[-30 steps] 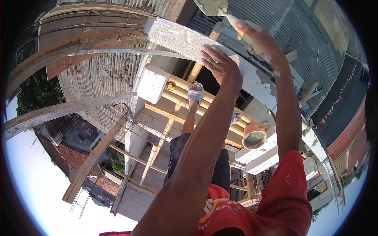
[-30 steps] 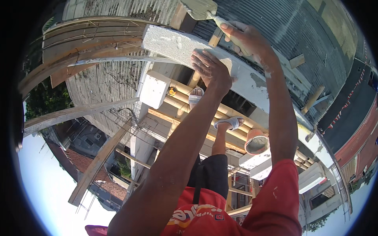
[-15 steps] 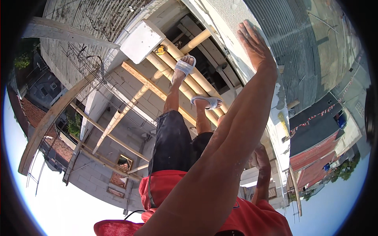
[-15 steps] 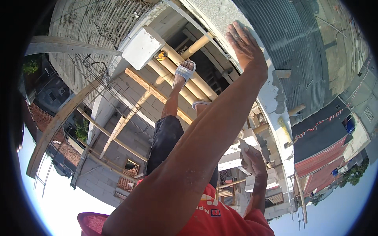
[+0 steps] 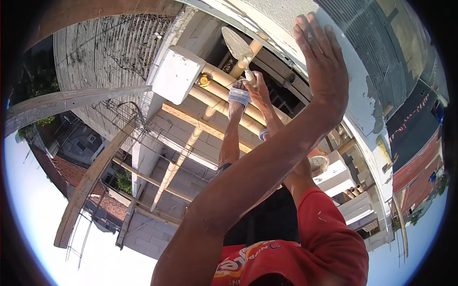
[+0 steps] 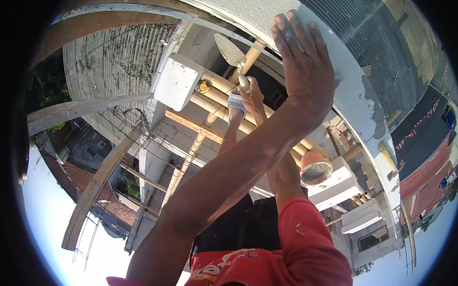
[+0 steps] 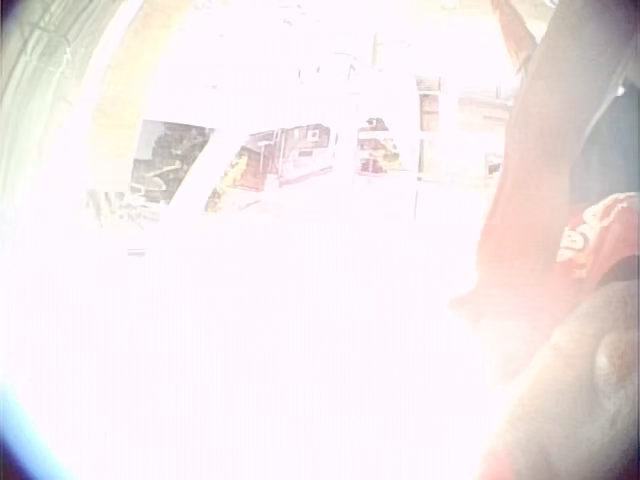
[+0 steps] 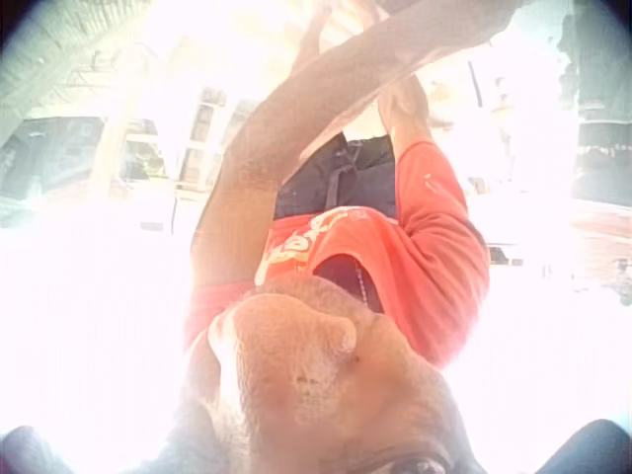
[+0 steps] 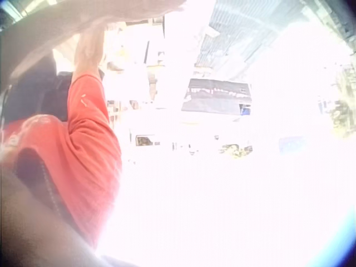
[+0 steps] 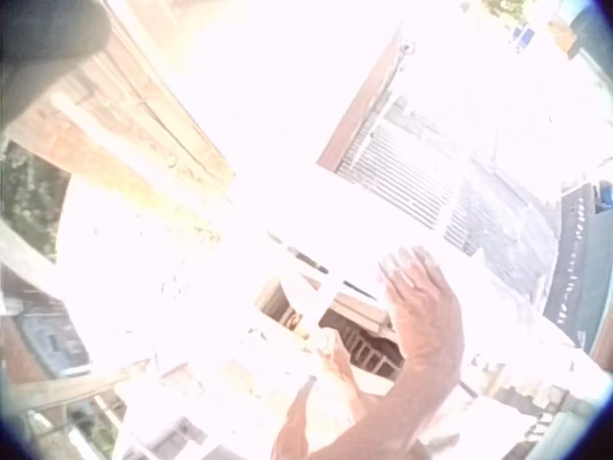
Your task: The person applies mortar along an elevated structure using a trowel, places lightweight concrete blocks onto the mortar by hand, and taps them level using a hammer. The person then adds mortar between the blocks and checks their alignment against a guide wire.
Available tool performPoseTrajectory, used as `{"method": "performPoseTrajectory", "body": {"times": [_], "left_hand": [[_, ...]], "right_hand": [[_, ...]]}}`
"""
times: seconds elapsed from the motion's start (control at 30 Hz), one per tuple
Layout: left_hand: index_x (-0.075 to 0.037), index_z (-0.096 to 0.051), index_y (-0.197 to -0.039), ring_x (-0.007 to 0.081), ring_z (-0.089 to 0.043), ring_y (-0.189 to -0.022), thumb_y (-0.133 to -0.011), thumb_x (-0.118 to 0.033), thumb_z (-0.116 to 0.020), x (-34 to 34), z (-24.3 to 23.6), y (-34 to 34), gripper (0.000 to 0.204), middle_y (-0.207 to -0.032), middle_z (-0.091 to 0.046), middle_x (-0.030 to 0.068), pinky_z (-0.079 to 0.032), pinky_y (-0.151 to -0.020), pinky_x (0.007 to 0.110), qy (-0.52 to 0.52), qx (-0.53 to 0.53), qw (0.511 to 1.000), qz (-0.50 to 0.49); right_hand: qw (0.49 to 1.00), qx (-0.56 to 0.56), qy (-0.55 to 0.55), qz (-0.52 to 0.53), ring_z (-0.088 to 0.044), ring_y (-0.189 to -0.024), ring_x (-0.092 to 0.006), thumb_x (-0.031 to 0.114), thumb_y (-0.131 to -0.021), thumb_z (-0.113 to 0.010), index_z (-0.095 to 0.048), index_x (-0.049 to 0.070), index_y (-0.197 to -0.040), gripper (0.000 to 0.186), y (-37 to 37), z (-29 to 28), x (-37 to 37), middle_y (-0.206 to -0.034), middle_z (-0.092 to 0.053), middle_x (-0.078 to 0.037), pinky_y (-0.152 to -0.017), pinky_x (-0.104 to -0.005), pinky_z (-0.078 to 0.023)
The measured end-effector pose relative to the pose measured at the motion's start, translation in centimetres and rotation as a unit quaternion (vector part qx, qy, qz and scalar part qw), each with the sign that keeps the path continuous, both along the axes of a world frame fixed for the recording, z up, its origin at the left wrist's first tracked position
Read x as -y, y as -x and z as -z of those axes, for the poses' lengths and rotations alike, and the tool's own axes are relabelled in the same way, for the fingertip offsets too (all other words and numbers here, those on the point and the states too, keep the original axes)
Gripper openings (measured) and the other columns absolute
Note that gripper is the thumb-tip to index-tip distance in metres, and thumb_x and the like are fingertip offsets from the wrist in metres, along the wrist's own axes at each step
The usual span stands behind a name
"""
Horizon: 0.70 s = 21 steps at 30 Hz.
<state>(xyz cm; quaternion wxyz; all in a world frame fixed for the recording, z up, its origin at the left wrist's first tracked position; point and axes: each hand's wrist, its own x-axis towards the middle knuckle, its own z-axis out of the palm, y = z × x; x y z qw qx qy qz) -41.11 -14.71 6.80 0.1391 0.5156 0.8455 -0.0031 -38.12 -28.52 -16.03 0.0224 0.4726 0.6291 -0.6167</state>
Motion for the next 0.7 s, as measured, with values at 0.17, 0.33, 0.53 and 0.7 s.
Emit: {"method": "performPoseTrajectory", "body": {"times": [0.17, 0.33, 0.53, 0.7], "left_hand": [[0.006, -0.033, -0.152, 0.0519, -0.03, -0.142, -0.096, -0.036, -0.06, 5.8, 6.4, 2.2, 0.075, -0.152, -0.031, 0.0346, -0.021, -0.118, 0.062, -0.177, 0.11, 0.978, -0.014], [0.004, -0.037, -0.148, 0.0466, -0.044, -0.132, -0.094, -0.023, -0.06, 22.7, 30.8, 3.2, 0.065, -0.142, -0.044, 0.0293, -0.034, -0.112, 0.057, -0.184, 0.171, 0.968, 0.01], [0.001, -0.042, -0.142, 0.0394, -0.058, -0.12, -0.09, -0.009, -0.061, 31.3, 41.8, 2.9, 0.056, -0.13, -0.056, 0.0223, -0.047, -0.105, 0.052, -0.104, 0.051, 0.99, 0.084], [-0.001, -0.041, -0.144, 0.0402, -0.058, -0.121, -0.091, -0.008, -0.06, 30.6, 41.0, 1.7, 0.056, -0.131, -0.056, 0.0235, -0.047, -0.106, 0.053, -0.13, 0.083, 0.986, 0.068]], "right_hand": [[0.985, -0.109, -0.085, 0.101, -0.066, -0.09, -0.0233, 0.037, -0.092, -0.075, -0.051, 0.0, -0.135, 0.062, 6.8, 9.7, -0.9, -0.111, -0.064, -0.016, -0.077, -0.0346, -0.054], [0.963, -0.205, -0.058, 0.163, -0.061, -0.111, -0.0253, 0.045, -0.092, -0.075, -0.051, 0.005, -0.139, 0.067, 11.9, 13.3, -3.3, -0.121, -0.064, -0.016, -0.096, -0.0357, -0.049], [0.952, -0.248, -0.063, 0.168, -0.06, -0.113, -0.0206, 0.034, -0.092, -0.078, -0.055, 0.004, -0.137, 0.06, 9.9, 13.7, -4.4, -0.124, -0.064, -0.012, -0.098, -0.0334, -0.048], [0.95, -0.248, -0.045, 0.182, -0.06, -0.115, -0.0212, 0.033, -0.093, -0.078, -0.054, 0.001, -0.138, 0.061, 5.9, 14.4, -4.8, -0.128, -0.062, -0.013, -0.101, -0.0339, -0.047]]}}
